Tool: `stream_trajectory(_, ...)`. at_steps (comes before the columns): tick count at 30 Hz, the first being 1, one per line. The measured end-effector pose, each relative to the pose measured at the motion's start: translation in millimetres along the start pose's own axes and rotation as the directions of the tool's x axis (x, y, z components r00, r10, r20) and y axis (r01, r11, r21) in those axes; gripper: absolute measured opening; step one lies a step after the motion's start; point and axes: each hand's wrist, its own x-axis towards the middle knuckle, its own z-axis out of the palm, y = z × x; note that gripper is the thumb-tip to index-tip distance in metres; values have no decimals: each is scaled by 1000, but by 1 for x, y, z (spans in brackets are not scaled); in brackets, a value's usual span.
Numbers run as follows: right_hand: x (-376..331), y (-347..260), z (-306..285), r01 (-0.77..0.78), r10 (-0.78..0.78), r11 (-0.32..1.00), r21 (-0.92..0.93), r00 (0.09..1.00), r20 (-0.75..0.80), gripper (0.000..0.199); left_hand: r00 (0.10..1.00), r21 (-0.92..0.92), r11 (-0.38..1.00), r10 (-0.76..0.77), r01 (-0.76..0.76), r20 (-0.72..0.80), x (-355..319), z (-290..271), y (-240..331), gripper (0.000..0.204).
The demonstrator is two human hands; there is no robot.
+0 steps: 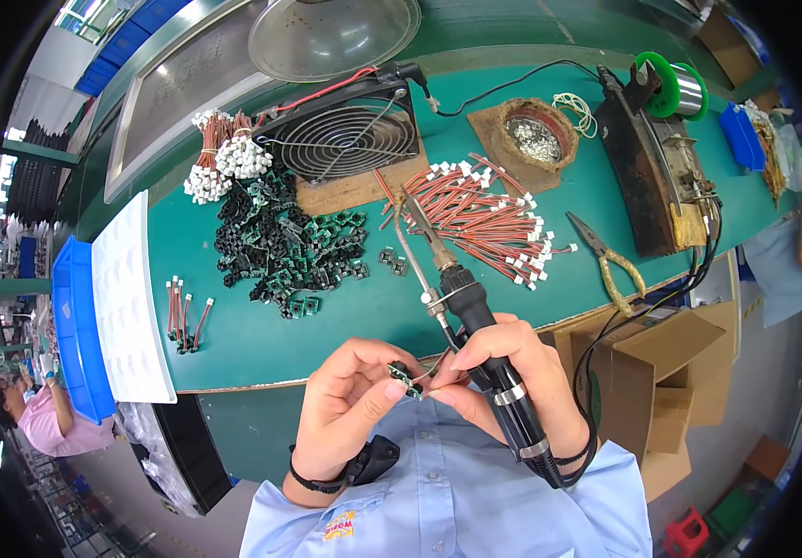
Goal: The person solders wires to circuit boards using a soldering iron and then sets each finished assembly onto the table. This process is repeated for several circuit boards throughout the video.
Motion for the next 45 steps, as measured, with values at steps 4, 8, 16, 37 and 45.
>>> stream_trajectory(4, -4, -5, 7, -128, 134, 988, 80, 989, -65, 35, 1000, -25, 1000, -18, 18, 15, -1, -1, 0, 12)
stream_trajectory(8, 3, -4, -1, -9, -9, 983, -181, 995, -99, 37, 999, -78, 996, -49, 48, -9, 1, 1, 1, 9)
stream_trajectory(16, -30, -2, -22, 62, -139, 951, -304, 961, -240, 50, 964, -3, 991, 131, -135, -233, 15, -11, -14, 8)
stream_trajectory(37, -50, -1, -13, 182, -142, 848, -498, 983, 117, 43, 869, 347, 919, 318, -185, -378, 17, -11, -24, 15)
stream_trajectory(45, -49, 0, -15, 175, -135, 855, -488, 984, 117, 43, 869, 391, 902, 334, -182, -366, 17, -11, -24, 14)
